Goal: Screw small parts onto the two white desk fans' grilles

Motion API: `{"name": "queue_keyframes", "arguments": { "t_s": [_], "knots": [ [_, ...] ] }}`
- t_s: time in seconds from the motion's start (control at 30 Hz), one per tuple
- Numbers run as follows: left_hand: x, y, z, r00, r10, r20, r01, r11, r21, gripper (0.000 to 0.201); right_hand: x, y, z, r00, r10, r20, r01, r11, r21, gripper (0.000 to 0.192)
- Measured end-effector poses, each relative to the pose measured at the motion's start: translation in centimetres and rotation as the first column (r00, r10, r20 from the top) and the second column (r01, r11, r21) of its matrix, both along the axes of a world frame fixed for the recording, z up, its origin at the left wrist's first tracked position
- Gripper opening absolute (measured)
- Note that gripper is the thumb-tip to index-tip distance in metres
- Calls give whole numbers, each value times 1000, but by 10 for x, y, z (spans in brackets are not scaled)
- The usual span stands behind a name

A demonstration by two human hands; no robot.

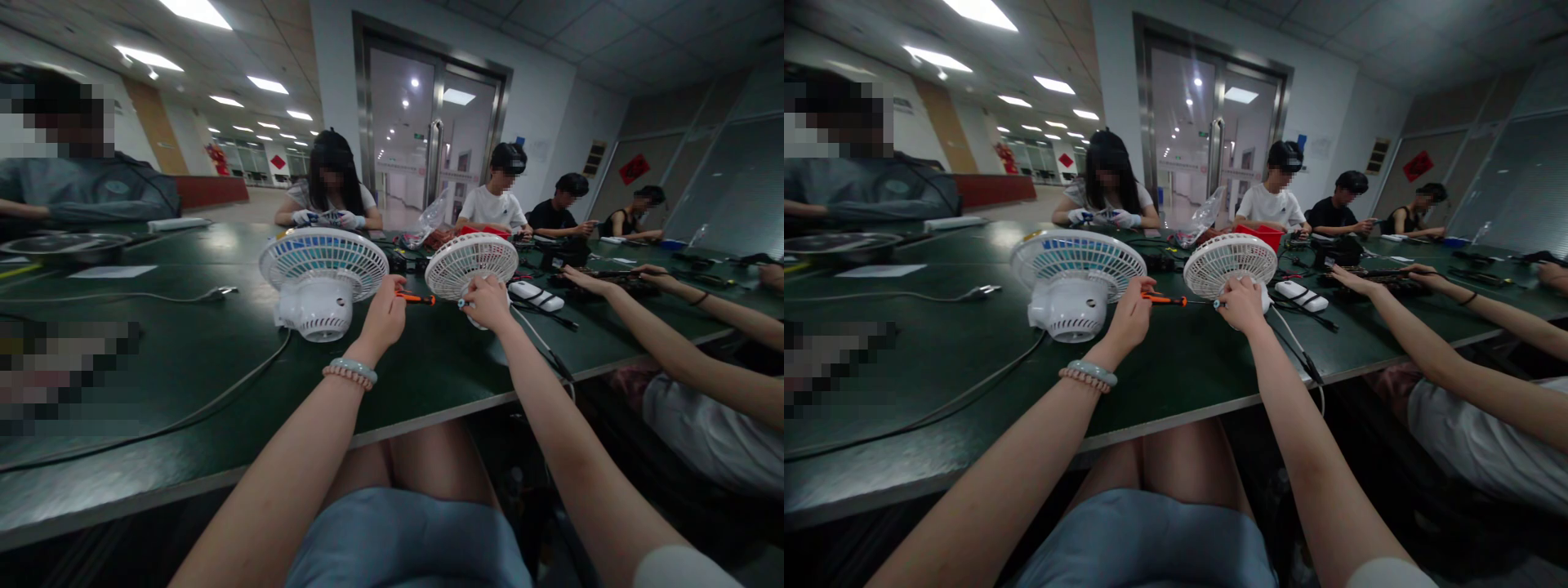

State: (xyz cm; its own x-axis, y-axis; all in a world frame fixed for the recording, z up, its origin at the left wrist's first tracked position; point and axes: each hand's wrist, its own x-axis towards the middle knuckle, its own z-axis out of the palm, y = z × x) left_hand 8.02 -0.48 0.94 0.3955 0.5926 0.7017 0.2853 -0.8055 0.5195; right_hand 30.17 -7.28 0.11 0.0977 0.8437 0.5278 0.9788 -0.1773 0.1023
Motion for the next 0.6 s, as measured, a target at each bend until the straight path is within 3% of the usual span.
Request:
{"name": "queue_keyframes", "arguments": {
  "t_s": [0.4,0.6],
  "knots": [
    [1,4,0,988,126,-83,-125,992,15,33,2,2,-2,1000,11,-1,-11,1000,4,24],
    [0,6,-2,994,81,-69,-82,996,-16,28,2,2,-2,1000,16,-1,-16,1000,18,23]
  ]
}}
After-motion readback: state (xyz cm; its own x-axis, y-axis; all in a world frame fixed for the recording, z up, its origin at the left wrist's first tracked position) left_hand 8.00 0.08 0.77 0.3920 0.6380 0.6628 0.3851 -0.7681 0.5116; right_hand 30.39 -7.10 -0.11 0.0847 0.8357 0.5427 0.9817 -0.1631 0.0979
